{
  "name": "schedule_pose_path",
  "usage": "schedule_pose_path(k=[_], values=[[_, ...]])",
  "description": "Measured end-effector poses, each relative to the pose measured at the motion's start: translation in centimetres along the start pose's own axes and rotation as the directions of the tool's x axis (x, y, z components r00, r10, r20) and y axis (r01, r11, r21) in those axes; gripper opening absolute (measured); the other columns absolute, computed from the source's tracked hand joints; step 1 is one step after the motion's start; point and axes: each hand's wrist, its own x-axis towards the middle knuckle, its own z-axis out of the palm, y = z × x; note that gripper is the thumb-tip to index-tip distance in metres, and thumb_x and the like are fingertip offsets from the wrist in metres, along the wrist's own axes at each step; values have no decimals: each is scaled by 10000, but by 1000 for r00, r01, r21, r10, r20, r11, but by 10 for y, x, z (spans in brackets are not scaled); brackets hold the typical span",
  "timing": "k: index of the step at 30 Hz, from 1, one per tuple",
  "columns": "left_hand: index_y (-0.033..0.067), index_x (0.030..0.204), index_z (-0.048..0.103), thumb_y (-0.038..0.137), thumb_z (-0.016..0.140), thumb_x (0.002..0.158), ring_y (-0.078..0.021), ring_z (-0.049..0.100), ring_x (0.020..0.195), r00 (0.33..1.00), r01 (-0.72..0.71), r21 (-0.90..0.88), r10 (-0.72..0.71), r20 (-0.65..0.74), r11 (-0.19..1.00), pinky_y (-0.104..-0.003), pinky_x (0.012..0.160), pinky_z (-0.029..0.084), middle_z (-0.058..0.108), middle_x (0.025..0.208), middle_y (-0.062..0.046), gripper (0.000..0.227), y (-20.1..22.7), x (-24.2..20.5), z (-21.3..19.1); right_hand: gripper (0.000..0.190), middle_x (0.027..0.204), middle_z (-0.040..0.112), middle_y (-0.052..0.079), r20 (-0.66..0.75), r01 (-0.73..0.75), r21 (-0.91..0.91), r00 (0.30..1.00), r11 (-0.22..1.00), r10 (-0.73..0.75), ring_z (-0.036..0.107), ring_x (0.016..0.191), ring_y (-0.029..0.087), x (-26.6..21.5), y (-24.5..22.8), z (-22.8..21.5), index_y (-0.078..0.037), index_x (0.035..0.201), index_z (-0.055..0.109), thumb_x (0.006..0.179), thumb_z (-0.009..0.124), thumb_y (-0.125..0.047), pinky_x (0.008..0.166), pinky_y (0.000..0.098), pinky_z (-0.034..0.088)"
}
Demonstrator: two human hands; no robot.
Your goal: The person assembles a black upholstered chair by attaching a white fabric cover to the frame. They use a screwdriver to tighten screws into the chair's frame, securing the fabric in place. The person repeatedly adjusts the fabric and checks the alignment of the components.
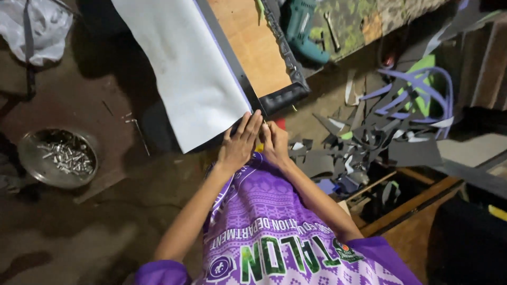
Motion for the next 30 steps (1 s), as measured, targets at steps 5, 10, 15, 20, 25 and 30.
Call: schedule_pose_path(k=[5,10,15,20,25,30], values=[[99,1819,289,278,833,845,-252,174,1770,944,15,-287,81,320,958,-466,1186,419,150,1941,-58,1130,21,-13,-13,325,660,648,194,-46,47,-39,998,998,-48,672,619,373,-35,97,27,-26,926,655,1205,507,-103,624,424,540],[142,1439,699,399,698,1011,-310,637,1477,963,184,-527,-43,267,830,-481,861,605,669,1616,-91,499,15,25,-16,164,808,659,166,-93,216,-231,966,949,-243,723,759,401,-35,119,27,-50,1086,678,1170,583,-153,701,439,592],[148,1762,388,488,721,1171,-438,540,1548,967,246,-338,-210,141,908,-642,1242,445,593,1711,-168,759,-63,95,23,145,989,656,243,-74,309,-433,924,847,-375,664,866,395,-39,118,30,72,1219,644,1106,622,-16,802,484,563],[158,1877,197,495,434,1265,-340,-28,1750,887,227,-340,-50,460,913,-593,1417,-5,21,1908,-90,737,-74,116,14,373,687,375,-83,160,-411,756,871,509,465,348,597,50,-35,131,46,-175,796,468,1158,559,-187,547,267,278],[160,1856,254,487,459,1222,-330,33,1752,897,243,-392,-52,439,887,-598,1408,11,99,1911,-87,742,-73,112,24,580,563,504,27,172,-480,632,852,608,494,436,522,106,-34,90,34,-100,703,605,1175,530,-427,543,270,323],[170,1845,283,529,424,1188,-341,63,1756,898,254,-400,-62,435,881,-598,1407,24,113,1912,-82,761,-76,115,31,224,1129,784,242,-75,210,-373,964,904,-255,792,945,369,-48,138,36,36,1305,707,1121,697,-92,835,443,630]])
